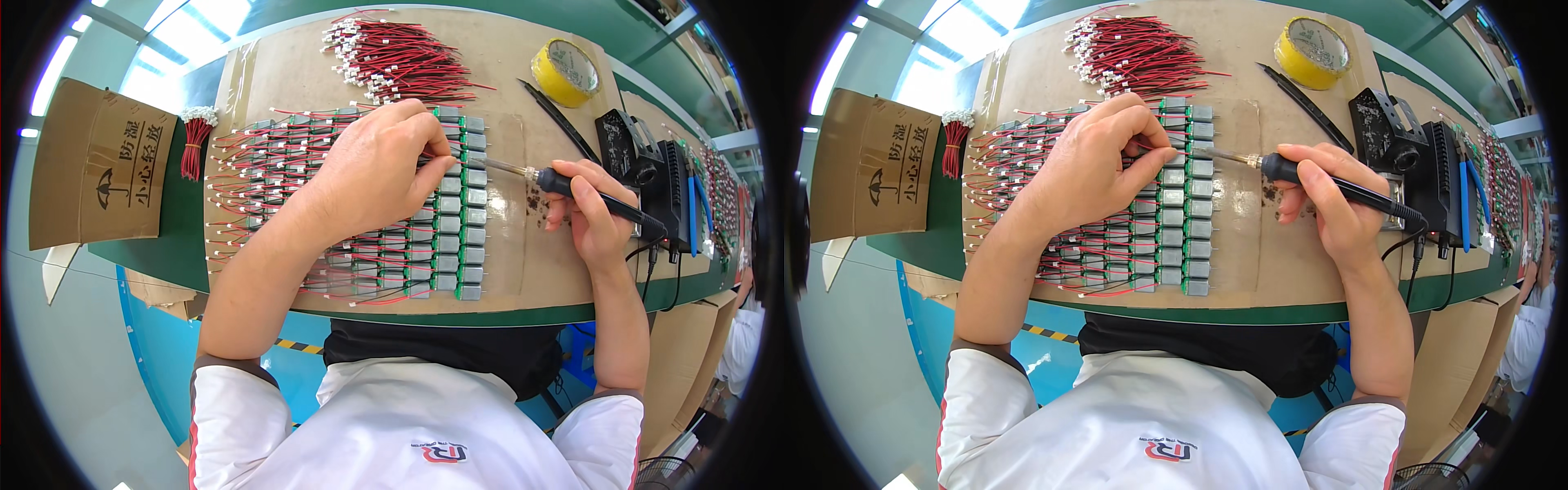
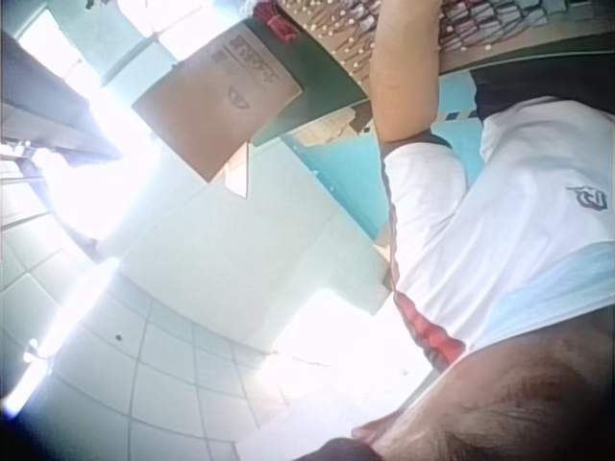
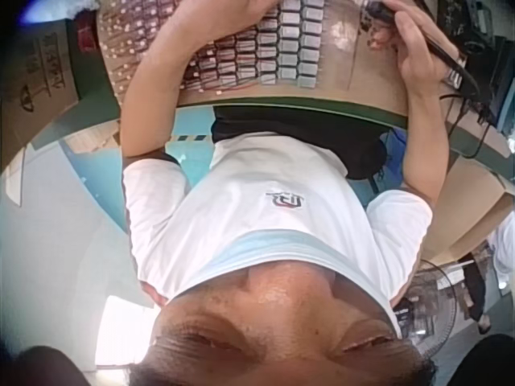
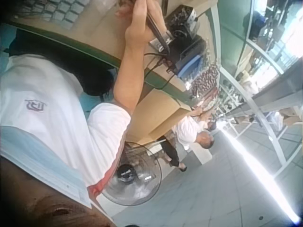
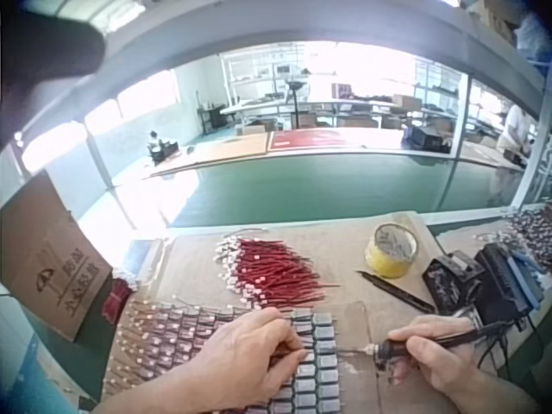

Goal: Solder red wires onto a grid of small electronic components on an assembly line.

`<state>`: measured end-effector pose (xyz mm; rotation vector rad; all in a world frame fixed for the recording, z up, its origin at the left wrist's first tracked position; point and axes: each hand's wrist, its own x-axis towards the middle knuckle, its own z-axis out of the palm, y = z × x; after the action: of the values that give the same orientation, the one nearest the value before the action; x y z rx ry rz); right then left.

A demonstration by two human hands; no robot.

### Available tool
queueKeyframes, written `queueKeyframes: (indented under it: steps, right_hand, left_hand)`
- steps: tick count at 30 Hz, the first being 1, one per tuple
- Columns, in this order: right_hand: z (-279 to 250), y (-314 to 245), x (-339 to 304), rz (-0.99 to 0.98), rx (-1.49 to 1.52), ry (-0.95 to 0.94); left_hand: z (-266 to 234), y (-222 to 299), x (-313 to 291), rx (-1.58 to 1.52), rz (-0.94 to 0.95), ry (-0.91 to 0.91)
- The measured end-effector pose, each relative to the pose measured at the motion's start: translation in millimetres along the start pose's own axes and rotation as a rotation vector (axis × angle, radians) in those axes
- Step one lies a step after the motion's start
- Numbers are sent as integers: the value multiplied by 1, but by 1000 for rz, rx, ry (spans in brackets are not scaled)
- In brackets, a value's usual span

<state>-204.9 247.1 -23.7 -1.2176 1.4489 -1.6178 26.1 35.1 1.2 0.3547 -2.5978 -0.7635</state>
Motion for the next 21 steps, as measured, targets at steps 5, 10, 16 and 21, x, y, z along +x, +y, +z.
queueKeyframes:
  steps: [5, 10, 16, 21]
  right_hand:
    - [0, 0, 0, -3, 6, -1]
    - [-1, 0, 0, 1, 17, 1]
    - [1, -1, 1, -3, 36, 11]
    - [0, 0, -1, 19, 35, 27]
  left_hand:
    - [0, 0, 0, -4, -11, -6]
    - [0, 0, 0, -1, -13, -11]
    - [-1, 1, 1, 13, 16, 6]
    - [-1, 1, 0, -13, -49, -31]
